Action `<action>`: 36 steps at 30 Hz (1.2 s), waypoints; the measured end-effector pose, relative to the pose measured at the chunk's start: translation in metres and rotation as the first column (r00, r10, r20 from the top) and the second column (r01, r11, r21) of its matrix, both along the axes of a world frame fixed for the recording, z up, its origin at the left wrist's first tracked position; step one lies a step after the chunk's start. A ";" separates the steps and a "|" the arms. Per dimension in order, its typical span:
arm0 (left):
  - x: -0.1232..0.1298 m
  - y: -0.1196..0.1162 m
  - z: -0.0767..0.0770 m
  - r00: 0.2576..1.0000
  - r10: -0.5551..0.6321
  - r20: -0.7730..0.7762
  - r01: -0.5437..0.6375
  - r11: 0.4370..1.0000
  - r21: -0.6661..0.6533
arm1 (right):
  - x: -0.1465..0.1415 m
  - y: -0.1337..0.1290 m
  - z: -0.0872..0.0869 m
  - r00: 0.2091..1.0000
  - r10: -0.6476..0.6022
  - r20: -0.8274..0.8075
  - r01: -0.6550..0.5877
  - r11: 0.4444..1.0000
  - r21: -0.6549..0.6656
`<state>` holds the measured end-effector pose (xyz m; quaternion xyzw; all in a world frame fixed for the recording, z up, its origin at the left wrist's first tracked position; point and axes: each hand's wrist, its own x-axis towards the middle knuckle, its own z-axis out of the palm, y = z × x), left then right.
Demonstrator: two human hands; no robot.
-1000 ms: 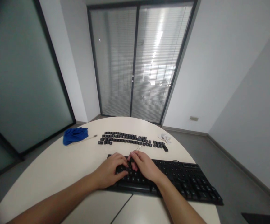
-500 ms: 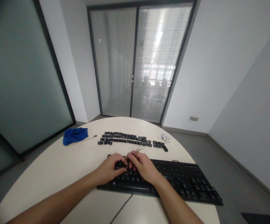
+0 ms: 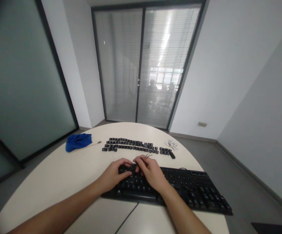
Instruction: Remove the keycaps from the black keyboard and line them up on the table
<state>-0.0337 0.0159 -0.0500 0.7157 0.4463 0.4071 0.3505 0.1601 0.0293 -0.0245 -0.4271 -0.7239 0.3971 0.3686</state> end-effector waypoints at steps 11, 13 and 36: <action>-0.001 0.001 0.001 0.996 -0.050 0.071 0.054 0.997 -0.048 | -0.002 -0.002 0.000 0.999 0.031 -0.028 -0.032 0.999 -0.010; -0.002 0.001 0.002 0.991 -0.073 0.112 0.079 0.995 -0.053 | -0.002 0.000 -0.001 0.998 0.029 -0.058 -0.031 0.999 -0.041; -0.002 0.004 0.002 0.992 0.010 0.126 -0.012 1.000 0.014 | -0.002 0.010 -0.013 0.999 -0.037 -0.019 0.035 0.997 -0.067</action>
